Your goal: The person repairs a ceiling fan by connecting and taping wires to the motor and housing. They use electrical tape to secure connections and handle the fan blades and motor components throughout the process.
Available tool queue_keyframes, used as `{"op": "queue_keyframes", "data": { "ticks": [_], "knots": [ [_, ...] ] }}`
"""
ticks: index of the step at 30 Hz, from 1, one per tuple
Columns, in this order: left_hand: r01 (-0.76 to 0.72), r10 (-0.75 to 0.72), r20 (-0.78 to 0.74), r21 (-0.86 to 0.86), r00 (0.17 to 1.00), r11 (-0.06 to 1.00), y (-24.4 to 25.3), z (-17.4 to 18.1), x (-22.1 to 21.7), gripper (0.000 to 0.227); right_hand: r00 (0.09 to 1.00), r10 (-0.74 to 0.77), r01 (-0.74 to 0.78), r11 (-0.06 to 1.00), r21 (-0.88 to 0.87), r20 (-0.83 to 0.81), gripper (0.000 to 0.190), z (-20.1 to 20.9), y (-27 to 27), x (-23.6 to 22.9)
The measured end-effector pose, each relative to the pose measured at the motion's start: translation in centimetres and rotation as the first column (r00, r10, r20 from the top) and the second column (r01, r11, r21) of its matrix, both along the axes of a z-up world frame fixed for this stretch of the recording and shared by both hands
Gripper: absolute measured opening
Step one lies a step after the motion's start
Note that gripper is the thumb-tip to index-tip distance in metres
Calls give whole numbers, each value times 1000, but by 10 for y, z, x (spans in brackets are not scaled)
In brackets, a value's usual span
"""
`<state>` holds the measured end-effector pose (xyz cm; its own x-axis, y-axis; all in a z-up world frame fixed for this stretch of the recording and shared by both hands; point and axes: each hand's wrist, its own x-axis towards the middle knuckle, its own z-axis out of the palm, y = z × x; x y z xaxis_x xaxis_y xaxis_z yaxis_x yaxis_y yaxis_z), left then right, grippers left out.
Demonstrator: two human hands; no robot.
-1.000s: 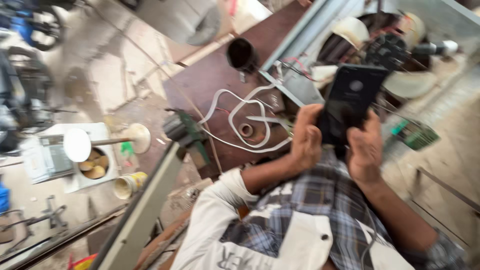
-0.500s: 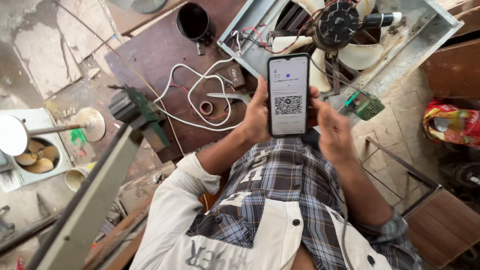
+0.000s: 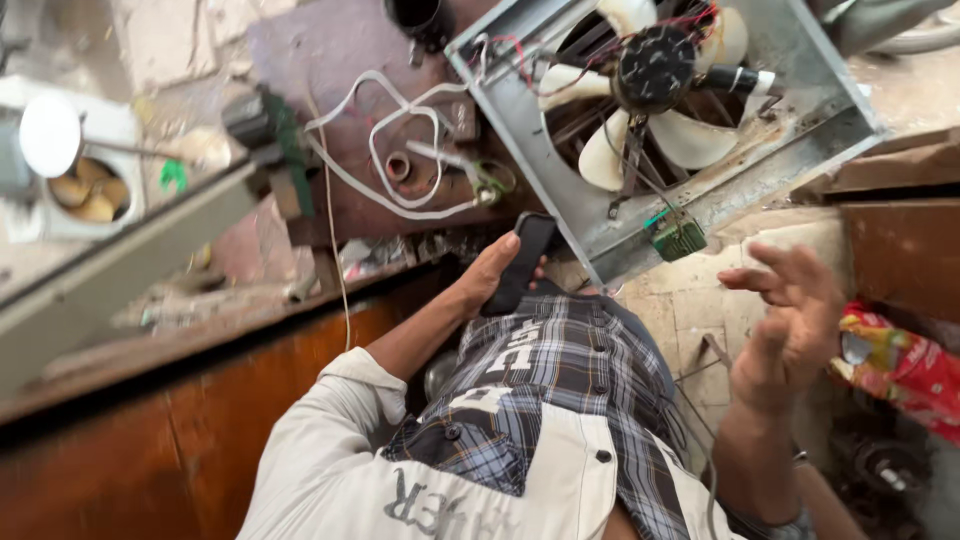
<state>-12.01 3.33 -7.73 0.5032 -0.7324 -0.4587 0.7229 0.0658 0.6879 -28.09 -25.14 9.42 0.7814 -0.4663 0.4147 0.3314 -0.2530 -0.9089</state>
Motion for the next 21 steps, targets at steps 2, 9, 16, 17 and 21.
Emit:
{"op": "queue_keyframes", "data": {
  "ticks": [2,9,16,17,21],
  "knots": [
    [-50,56,-27,200,998,978,15,-23,-24,63,997,20,-12,995,103,-71,59,-13,-10,-10],
    [214,-325,15,724,946,656,117,-81,-83,58,968,100,-25,953,303,-232,32,-26,-38,-27],
    [141,-646,473,731,599,667,132,-124,-107,69,965,83,-14,964,265,-251,28,-34,-52,-20],
    [181,-619,460,691,637,700,125,-131,-95,69,964,84,-10,960,279,-253,28,-36,-50,-17],
    [208,-587,244,775,772,597,84,-147,-66,54,950,149,-58,948,313,-275,28,-40,-43,-1]
  ]
}}
